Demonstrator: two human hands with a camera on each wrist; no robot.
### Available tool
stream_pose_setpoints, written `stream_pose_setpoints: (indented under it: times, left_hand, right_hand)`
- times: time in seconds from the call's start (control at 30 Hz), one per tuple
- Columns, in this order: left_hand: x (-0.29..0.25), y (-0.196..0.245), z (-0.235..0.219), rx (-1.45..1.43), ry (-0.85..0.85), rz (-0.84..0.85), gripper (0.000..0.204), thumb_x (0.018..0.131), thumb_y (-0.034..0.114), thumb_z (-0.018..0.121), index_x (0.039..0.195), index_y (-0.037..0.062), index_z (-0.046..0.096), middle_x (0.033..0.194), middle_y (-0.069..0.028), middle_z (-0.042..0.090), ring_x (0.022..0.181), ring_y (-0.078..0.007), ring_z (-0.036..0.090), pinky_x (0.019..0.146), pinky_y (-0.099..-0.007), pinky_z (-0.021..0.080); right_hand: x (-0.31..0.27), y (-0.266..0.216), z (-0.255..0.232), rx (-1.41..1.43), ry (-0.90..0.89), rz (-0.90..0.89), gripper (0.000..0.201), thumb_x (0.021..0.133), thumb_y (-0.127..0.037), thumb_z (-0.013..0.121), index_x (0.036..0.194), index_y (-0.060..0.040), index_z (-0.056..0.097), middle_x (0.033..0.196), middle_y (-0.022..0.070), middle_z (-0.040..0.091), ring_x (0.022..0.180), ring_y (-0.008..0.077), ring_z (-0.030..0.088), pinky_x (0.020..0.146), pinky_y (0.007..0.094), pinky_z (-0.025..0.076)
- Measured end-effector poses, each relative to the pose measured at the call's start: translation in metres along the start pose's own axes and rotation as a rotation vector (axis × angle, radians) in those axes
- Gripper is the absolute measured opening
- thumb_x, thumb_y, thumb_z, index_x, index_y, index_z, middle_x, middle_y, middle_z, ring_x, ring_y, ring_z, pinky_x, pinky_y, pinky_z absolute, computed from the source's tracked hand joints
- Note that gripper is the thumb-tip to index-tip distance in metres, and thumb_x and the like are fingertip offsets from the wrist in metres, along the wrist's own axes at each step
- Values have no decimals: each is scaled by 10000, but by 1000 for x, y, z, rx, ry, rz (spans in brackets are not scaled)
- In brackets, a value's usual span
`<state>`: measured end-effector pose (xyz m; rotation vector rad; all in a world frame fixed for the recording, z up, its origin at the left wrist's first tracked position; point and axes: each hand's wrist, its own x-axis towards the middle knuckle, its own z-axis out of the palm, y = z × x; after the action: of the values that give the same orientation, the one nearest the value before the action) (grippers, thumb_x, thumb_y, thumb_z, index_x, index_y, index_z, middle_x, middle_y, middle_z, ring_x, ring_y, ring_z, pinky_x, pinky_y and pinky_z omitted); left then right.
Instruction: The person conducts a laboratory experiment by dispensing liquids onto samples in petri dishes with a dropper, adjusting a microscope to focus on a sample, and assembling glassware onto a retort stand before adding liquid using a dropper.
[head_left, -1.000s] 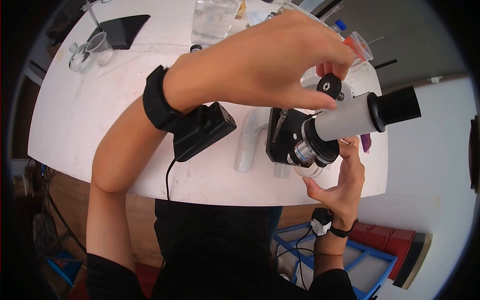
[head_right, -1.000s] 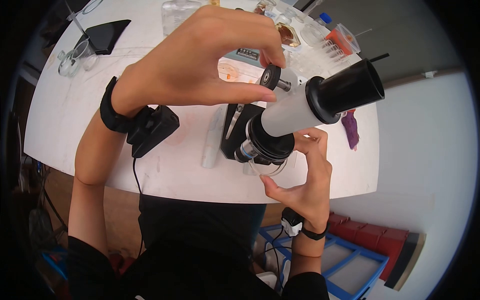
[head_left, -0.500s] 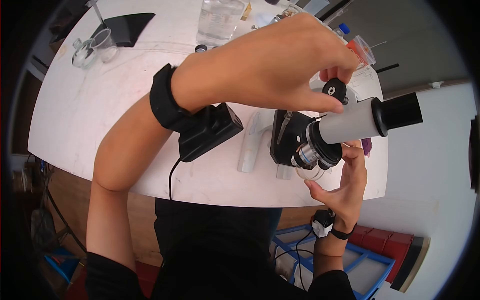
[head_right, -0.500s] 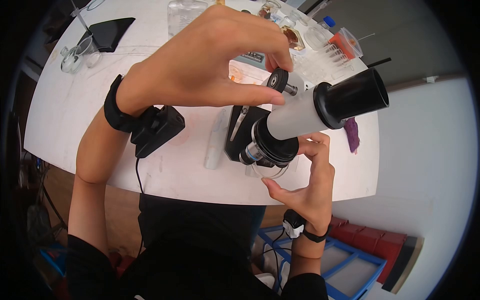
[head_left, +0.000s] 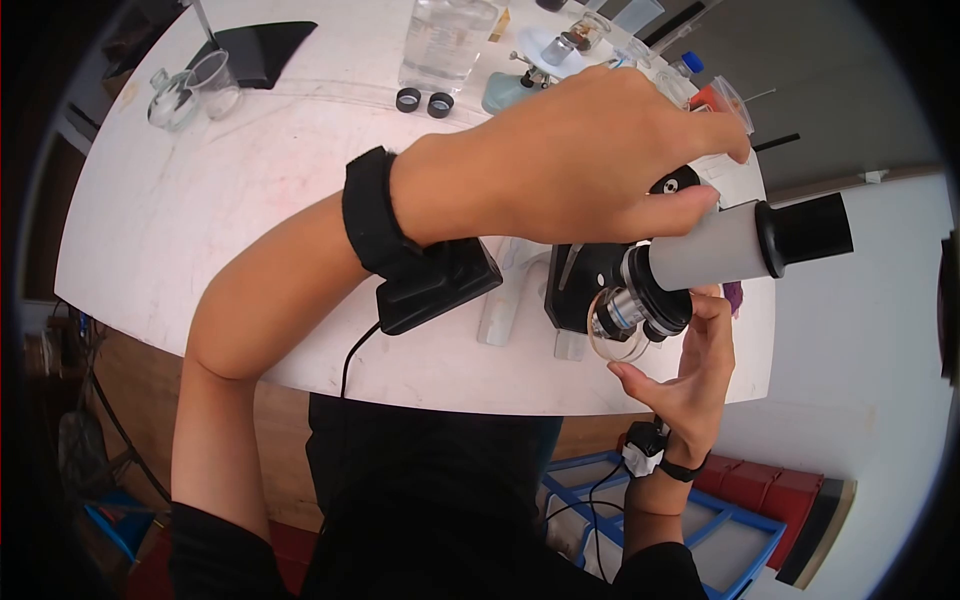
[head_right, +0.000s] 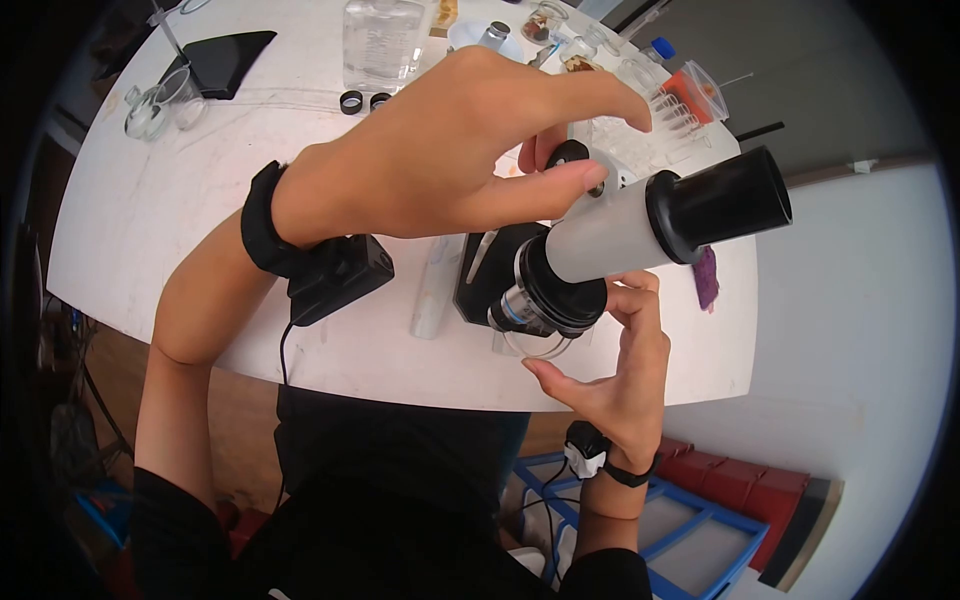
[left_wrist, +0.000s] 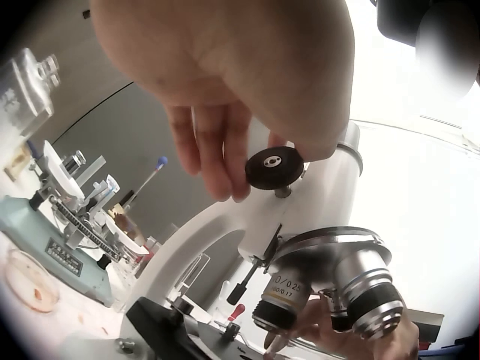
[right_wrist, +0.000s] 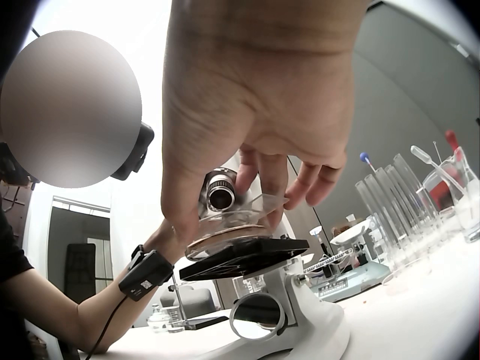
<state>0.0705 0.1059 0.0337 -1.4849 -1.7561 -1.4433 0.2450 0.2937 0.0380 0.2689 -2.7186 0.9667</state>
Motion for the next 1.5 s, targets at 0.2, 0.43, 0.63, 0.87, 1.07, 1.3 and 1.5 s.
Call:
stream_pose_setpoints:
  times: [0.2, 0.43, 0.63, 0.87, 1.07, 1.3, 1.5]
  left_hand:
    - [-2, 2, 10, 32, 41, -61, 283, 877, 206, 621, 1069, 1, 657, 622, -186, 608, 645, -363, 634, 668, -438, 501]
    - [-1, 5, -1, 93, 79, 82, 357, 840, 177, 682, 1133, -21, 629, 987, -214, 678, 898, -355, 664, 828, -415, 520]
    - [-2, 1, -7, 65, -1, 142, 495, 763, 83, 744, 1207, -33, 558, 1019, -211, 656, 973, -381, 648, 877, -432, 501]
    - [1, 9, -8, 73, -58, 49, 465, 788, 84, 728, 1193, -42, 538, 860, -207, 656, 857, -377, 662, 764, -439, 514]
    - [2, 11, -6, 54, -95, 3, 492, 852, 144, 690, 1267, -45, 507, 780, -201, 658, 769, -359, 663, 705, -425, 520]
    - [2, 12, -6, 85, -120, -73, 438, 893, 183, 666, 1247, -31, 521, 703, -177, 648, 707, -340, 656, 642, -425, 514]
    - [2, 14, -9, 96, -148, -150, 333, 899, 184, 653, 1137, -22, 544, 715, -175, 647, 742, -361, 655, 681, -440, 511]
  right_hand:
    - [-1, 5, 2, 93, 3, 1, 707, 569, -20, 914, 1116, -6, 466, 1173, 114, 513, 1043, 204, 589, 966, 312, 455]
    - [-2, 7, 2, 114, 0, 25, 727, 577, -39, 932, 1126, -7, 456, 1179, 120, 512, 1079, 215, 582, 988, 329, 453]
    - [-1, 9, 5, 125, 12, 27, 756, 574, -56, 946, 1136, -19, 440, 1173, 115, 523, 1085, 218, 579, 989, 336, 445]
    - [0, 9, 9, 172, 46, 32, 800, 580, -61, 948, 1173, -33, 413, 1175, 131, 544, 1097, 223, 575, 989, 340, 439]
    - [2, 9, 12, 179, 75, 41, 812, 582, -54, 943, 1197, -27, 413, 1184, 133, 552, 1110, 222, 573, 993, 340, 438]
    - [8, 13, 16, 183, 72, 39, 841, 602, -81, 936, 1276, 8, 441, 1207, 124, 545, 1139, 220, 558, 1007, 335, 429]
    - [2, 20, 16, 304, 116, 116, 841, 591, -94, 941, 1268, 9, 452, 1221, 126, 535, 1153, 223, 538, 1025, 338, 400]
